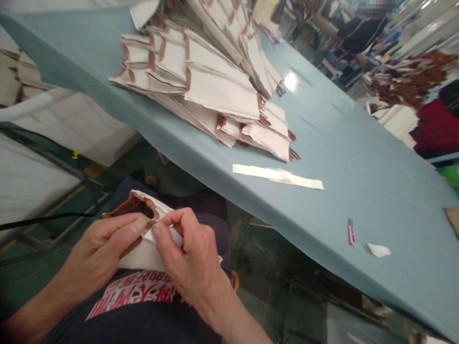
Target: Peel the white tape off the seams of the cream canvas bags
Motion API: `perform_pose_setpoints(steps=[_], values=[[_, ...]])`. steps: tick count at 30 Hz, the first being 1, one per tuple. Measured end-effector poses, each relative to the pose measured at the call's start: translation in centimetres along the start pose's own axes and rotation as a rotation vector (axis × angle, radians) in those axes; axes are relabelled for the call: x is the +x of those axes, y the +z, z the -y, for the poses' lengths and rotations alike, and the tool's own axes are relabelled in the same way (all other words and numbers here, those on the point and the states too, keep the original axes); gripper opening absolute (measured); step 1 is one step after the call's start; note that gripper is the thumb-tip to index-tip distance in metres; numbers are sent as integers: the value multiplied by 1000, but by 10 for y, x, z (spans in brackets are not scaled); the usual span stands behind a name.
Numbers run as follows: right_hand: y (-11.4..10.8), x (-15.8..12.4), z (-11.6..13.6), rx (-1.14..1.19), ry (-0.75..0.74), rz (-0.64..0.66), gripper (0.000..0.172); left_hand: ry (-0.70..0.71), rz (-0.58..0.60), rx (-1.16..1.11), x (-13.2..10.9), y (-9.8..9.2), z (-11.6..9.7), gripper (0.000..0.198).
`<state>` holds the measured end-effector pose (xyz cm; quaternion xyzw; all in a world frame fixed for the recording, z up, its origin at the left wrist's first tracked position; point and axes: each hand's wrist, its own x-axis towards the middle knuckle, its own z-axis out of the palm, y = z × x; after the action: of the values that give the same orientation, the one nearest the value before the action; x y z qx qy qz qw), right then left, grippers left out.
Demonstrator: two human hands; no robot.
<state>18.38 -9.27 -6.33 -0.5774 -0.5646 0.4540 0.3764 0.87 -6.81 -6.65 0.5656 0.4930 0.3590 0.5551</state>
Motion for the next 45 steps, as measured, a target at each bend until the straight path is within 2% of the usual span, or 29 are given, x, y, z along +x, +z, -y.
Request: perform_pose_setpoints(steps=[10, 16, 20, 23, 27, 30, 32, 34, 37, 41, 45], values=[[7, -3, -8, -36, -95, -75, 18, -32, -19, -87, -8, 2, 22, 29], [7, -4, -9, 64, 14, -32, 18, 109, -100, 124, -5, 6, 5, 24], [2, -5, -10, 89, 77, 18, 18, 218, -107, 201, -6, 6, 9, 23], [-2, -3, -9, 152, 131, 92, 22, 250, -91, 225, -8, 5, 13, 24], [-4, 1, -12, 375, 245, 187, 44, 244, -75, 202, -12, 4, 14, 25], [-3, 8, -22, 659, 386, 383, 65, 142, -50, 114, -16, 5, 17, 27], [-2, 11, -31, 738, 439, 513, 72, 31, -6, 34, -19, 6, 20, 27], [0, 13, -39, 724, 412, 560, 72, -53, 42, -47, -21, 7, 21, 24], [2, 11, -46, 638, 254, 519, 67, -84, 105, -126, -23, 10, 21, 22], [3, 7, -51, 529, 68, 467, 62, -115, 129, -145, -25, 8, 24, 23], [6, 11, -58, 654, 109, 522, 63, -50, 179, -118, -26, -1, 34, 24]])
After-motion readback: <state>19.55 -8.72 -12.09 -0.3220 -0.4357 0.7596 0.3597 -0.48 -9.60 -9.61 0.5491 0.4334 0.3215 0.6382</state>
